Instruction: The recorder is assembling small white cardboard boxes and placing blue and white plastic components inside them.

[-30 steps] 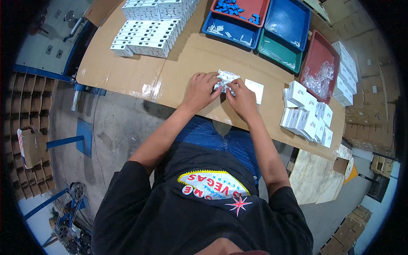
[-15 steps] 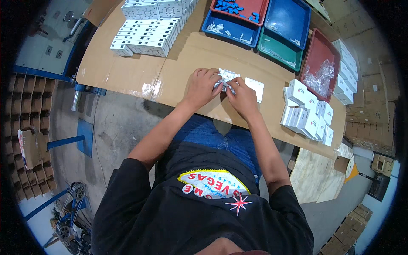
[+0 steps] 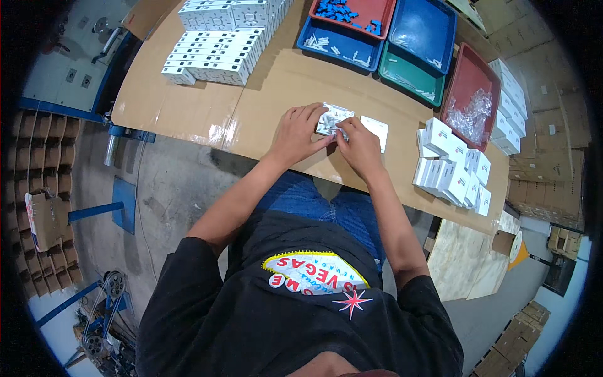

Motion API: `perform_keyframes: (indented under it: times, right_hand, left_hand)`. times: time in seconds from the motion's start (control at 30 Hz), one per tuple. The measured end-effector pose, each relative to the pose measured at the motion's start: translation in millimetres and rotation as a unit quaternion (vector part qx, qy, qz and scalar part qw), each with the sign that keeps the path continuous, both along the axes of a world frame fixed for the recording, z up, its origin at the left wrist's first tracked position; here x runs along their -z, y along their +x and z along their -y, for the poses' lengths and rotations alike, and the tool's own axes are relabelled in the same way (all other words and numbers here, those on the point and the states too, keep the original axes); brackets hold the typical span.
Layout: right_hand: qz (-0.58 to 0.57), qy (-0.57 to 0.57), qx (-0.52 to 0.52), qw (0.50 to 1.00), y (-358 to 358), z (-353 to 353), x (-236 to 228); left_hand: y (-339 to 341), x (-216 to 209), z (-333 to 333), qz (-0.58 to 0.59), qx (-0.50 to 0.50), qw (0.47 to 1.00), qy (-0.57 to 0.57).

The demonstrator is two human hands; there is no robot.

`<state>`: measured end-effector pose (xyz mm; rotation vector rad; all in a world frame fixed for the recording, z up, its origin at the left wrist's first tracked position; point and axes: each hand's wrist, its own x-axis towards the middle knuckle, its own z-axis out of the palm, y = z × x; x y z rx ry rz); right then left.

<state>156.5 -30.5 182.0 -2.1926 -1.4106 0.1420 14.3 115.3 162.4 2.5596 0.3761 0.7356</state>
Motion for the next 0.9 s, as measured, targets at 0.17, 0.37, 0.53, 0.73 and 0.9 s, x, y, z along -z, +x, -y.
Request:
perform_keyframes:
  times: [0.17,0.37,0.53,0.73,0.9]
  right_hand:
    - [-0.019,0.016,0.014,1.000,4,2,-11]
    - [-0.001,0.033,0.167,0.985,39,27,-14]
    - [-0.024,-0.106,0.288,0.952,47,44,-12]
    - [-0.096,-0.137,0.323,0.931,48,47,3]
    - [-0.235,0.011,0.280,0.931,64,58,31]
  left_hand:
    - [6,6,-6,-0.006,0.003,1.000,-0.026]
    - [8,15,-12,-0.033,0.020,0.998,-0.054]
    - [11,18,-10,-0.027,0.006,0.997,-0.065]
    - [12,10,4,-0.049,-0.013,0.995,-0.083]
    - [9,1,10,-0.050,-0.041,0.989,-0.130]
